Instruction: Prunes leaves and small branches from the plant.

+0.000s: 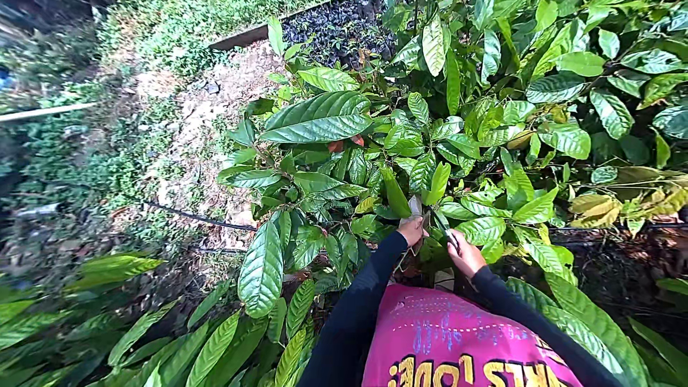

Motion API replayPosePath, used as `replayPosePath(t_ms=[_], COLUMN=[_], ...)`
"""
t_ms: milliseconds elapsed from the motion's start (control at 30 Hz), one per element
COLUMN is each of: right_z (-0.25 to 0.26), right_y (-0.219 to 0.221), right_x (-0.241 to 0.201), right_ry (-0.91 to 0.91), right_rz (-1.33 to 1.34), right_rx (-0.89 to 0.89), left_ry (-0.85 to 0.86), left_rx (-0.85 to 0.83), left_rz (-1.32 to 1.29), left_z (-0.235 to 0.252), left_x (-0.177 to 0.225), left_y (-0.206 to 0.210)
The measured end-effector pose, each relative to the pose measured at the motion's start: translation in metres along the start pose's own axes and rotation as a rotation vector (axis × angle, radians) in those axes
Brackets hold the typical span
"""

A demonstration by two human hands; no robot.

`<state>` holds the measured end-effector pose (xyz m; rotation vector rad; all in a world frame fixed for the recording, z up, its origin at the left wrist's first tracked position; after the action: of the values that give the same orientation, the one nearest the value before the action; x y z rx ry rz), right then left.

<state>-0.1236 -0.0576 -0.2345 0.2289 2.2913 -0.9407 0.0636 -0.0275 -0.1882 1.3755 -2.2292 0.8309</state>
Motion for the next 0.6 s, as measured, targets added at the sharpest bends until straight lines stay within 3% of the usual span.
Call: replayPosePath(t_ms=[300, 600], right_z=[0.0, 0.019], right_y=[0.002, 0.009], right_x=[-0.015, -0.031], right_ry=[-0.047, 0.042], right_rz=[-0.047, -0.053], right_rx=[-0.043, -0.033], left_ry=[-0.03, -0.101], left_rx=[0.133, 0.212], left_rz=[-0.03, 0.036], left_z=[0.016, 0.015], left_x=[0.005, 0.012], left_y=[0.007, 0.017])
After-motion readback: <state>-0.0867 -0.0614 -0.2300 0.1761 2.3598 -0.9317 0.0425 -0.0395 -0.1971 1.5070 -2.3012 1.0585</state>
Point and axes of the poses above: each hand's wrist, its own z-axis towards the middle knuckle, its own y-axis out of the palm, x = y × z, the point moved 4 cm from there along z, towards the middle knuckle
